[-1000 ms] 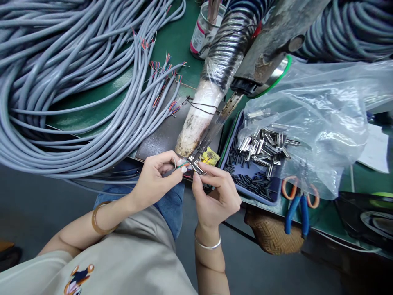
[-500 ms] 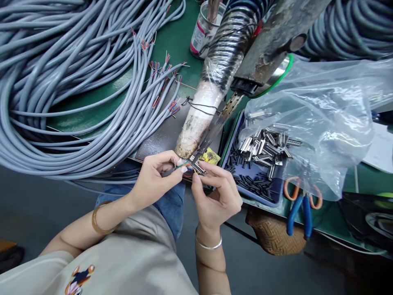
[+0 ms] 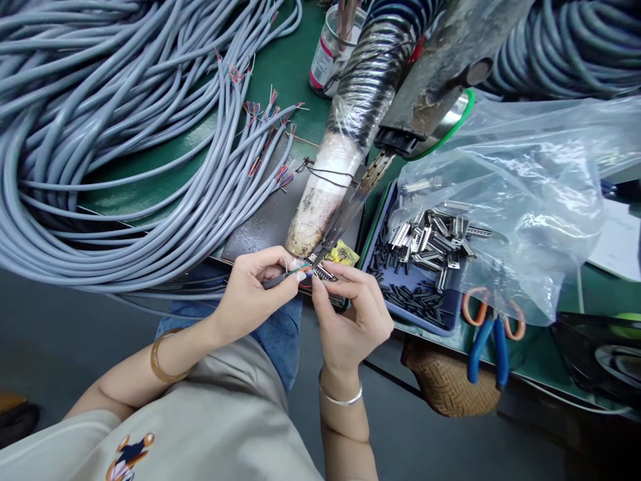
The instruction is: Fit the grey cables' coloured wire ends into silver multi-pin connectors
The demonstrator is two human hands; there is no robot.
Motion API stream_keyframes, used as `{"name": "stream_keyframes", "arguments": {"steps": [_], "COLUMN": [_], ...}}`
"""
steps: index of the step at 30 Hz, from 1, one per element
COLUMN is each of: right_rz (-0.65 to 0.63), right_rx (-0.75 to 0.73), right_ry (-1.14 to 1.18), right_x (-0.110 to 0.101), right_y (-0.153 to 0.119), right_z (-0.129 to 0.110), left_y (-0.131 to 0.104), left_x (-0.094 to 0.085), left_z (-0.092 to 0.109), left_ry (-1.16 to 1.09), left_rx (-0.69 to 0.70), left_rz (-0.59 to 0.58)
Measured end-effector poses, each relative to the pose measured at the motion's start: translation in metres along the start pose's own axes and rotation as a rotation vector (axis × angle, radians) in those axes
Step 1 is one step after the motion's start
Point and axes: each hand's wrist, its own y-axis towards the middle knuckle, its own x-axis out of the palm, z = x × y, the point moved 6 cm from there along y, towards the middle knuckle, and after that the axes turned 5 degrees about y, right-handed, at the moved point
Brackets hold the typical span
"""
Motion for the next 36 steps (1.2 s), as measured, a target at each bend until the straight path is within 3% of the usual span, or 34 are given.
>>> {"name": "stream_keyframes", "arguments": {"steps": [14,24,36], "right_rz": [-0.006,-0.023,0.005], "right_rx": [-0.089,0.025,-0.006], "right_ry": [-0.052,0.019,-0.008], "right_x": [-0.001,0.001,0.0], "right_y": [-0.008,0.001,-0.001], "right_z": [-0.002,0.0,-0.003], "left_y": [0.0,-0.001,-0.001], "left_x": [-0.001,-0.001,-0.001], "left_z": [-0.003,-0.005,-0.004], "left_ry": [0.017,0.052,0.035], "left_rx": [-0.022,-0.03,-0.031], "left_rz": [-0.009,0.01,-0.015]}}
